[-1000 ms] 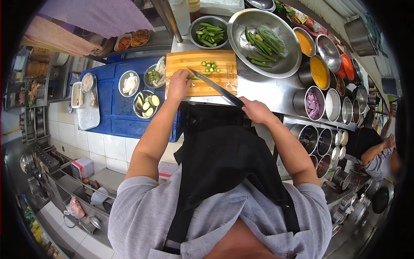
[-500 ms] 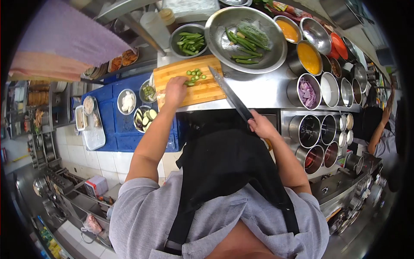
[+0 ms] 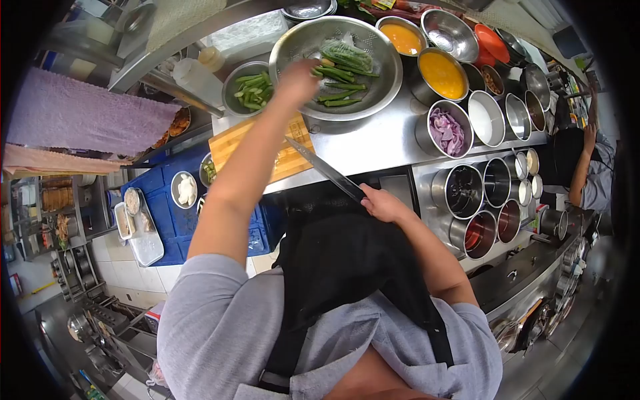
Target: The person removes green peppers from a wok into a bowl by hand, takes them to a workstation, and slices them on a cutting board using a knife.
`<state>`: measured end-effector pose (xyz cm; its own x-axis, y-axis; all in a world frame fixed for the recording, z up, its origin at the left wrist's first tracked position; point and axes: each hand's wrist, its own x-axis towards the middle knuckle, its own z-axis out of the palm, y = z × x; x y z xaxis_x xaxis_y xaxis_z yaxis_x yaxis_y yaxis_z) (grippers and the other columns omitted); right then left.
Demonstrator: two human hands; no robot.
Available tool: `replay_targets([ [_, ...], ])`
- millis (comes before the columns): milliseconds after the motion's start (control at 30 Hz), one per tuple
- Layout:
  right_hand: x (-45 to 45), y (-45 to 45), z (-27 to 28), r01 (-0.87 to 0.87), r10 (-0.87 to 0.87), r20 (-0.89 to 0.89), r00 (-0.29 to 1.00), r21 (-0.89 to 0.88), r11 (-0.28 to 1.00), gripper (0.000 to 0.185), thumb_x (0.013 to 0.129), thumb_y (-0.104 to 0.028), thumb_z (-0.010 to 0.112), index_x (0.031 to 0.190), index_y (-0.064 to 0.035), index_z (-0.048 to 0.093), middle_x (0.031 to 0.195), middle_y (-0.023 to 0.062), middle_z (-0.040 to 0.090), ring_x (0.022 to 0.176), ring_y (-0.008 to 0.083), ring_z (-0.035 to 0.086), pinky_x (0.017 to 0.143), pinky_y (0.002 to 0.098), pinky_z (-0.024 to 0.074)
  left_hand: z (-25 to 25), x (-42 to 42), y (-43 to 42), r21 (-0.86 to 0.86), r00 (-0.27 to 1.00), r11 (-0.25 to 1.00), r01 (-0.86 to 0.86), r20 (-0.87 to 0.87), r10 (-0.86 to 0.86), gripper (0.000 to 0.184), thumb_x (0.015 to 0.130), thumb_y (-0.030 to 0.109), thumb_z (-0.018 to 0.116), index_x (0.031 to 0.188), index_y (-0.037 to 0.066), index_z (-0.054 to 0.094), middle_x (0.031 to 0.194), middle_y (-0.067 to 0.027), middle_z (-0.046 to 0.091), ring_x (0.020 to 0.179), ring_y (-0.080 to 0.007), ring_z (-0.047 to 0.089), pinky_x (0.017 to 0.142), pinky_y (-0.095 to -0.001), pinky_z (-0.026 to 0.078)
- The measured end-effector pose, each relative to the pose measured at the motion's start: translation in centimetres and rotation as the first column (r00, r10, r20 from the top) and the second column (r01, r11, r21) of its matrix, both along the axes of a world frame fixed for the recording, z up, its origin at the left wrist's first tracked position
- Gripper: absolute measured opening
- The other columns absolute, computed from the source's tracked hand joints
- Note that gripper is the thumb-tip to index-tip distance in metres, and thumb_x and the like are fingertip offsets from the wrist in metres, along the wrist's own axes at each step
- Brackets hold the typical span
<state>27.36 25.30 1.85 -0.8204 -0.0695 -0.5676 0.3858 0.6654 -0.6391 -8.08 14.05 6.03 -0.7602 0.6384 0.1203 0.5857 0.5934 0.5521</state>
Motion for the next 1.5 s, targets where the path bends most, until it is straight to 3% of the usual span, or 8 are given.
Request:
replay_targets([
  [167,-0.1,0.7,-0.5,-0.047,0.050,-0.063,0.997,0.048,0.998,0.046,0.100,-0.022,0.058,0.142,-0.0080,0.045,0.105,0.0267,0.072,0.102,0.0493,0.066,0.088,0.0598,0.0510,-5.6,4.1,10.2,-0.406,0.987,0.900,0.159,0.047,-0.153,0.042,0.090,0.024,0.067,0.132,0.016,0.066,0.129,-0.0132,0.069,0.121,-0.0341,0.065,0.099,-0.0507,0.053],
  [367,-0.7,0.7,-0.1,-0.030,0.031,0.036,0.999,-0.020,0.999,0.044,0.101,-0.022,0.058,0.140,-0.0052,0.046,0.105,0.0296,0.070,0.102,0.0495,0.066,0.088,0.0597,0.0509,-5.8,4.6,11.1,-0.505,0.999,0.862,0.047,0.006,-0.051,0.036,0.093,0.021,0.063,0.129,0.017,0.067,0.131,-0.0117,0.066,0.123,-0.0318,0.062,0.101,-0.0515,0.050],
  [467,-0.9,1.1,-0.3,-0.037,0.038,0.013,0.999,-0.060,0.997,0.034,0.101,-0.020,0.059,0.130,-0.0046,0.049,0.101,0.0288,0.071,0.100,0.0502,0.066,0.084,0.0583,0.0509,-2.5,4.8,8.9,-0.143,0.993,0.986,0.090,0.094,-0.077,0.034,0.091,0.020,0.068,0.124,0.011,0.068,0.126,-0.0135,0.067,0.114,-0.0313,0.067,0.096,-0.0451,0.053],
  [533,-0.9,1.6,-1.0,-0.042,0.042,-0.001,0.999,-0.102,0.994,0.029,0.101,-0.018,0.058,0.125,-0.0046,0.049,0.095,0.0264,0.071,0.095,0.0483,0.067,0.080,0.0557,0.0514,0.9,5.9,4.9,0.407,0.990,0.912,0.041,0.106,-0.092,0.032,0.089,0.017,0.074,0.119,0.006,0.068,0.112,-0.0147,0.069,0.100,-0.0320,0.070,0.090,-0.0434,0.055],
  [667,-0.8,2.4,-2.7,0.019,-0.018,0.009,1.000,-0.222,0.975,0.020,0.101,-0.014,0.058,0.117,-0.0047,0.051,0.076,0.0157,0.066,0.073,0.0353,0.066,0.069,0.0441,0.0512,2.5,7.8,-7.7,0.546,0.980,0.814,-0.199,0.130,0.152,0.037,0.083,0.007,0.079,0.119,0.004,0.068,0.103,-0.0147,0.070,0.094,-0.0306,0.070,0.083,-0.0391,0.057],
  [833,-4.1,0.0,1.8,0.086,-0.091,-0.032,0.995,-0.114,0.990,0.025,0.103,-0.016,0.054,0.125,-0.0035,0.051,0.071,0.0140,0.064,0.068,0.0344,0.065,0.068,0.0430,0.0510,-5.3,11.3,-20.7,0.239,0.885,0.858,-0.455,0.223,0.407,0.030,0.082,0.004,0.080,0.110,0.001,0.070,0.098,-0.0127,0.069,0.091,-0.0268,0.069,0.084,-0.0357,0.056],
  [1100,-10.9,-6.6,7.1,-0.411,0.471,-0.033,0.881,0.439,0.799,0.036,0.099,-0.012,0.050,0.134,-0.0050,0.045,0.085,0.0229,0.072,0.082,0.0453,0.070,0.073,0.0562,0.0542,-9.2,13.2,-22.6,0.181,0.909,0.894,-0.411,0.003,0.417,0.024,0.081,0.007,0.077,0.105,0.008,0.072,0.101,-0.0124,0.067,0.099,-0.0361,0.064,0.087,-0.0443,0.054],
  [1500,-10.9,-7.7,3.9,-0.416,0.445,0.041,0.895,0.440,0.796,0.028,0.099,-0.011,0.051,0.125,-0.0056,0.045,0.088,0.0256,0.071,0.085,0.0470,0.070,0.074,0.0586,0.0530,-8.1,12.8,-22.3,0.021,0.911,0.911,-0.411,-0.016,0.412,0.029,0.079,0.008,0.079,0.106,0.012,0.069,0.097,-0.0119,0.069,0.095,-0.0368,0.066,0.083,-0.0467,0.054],
])
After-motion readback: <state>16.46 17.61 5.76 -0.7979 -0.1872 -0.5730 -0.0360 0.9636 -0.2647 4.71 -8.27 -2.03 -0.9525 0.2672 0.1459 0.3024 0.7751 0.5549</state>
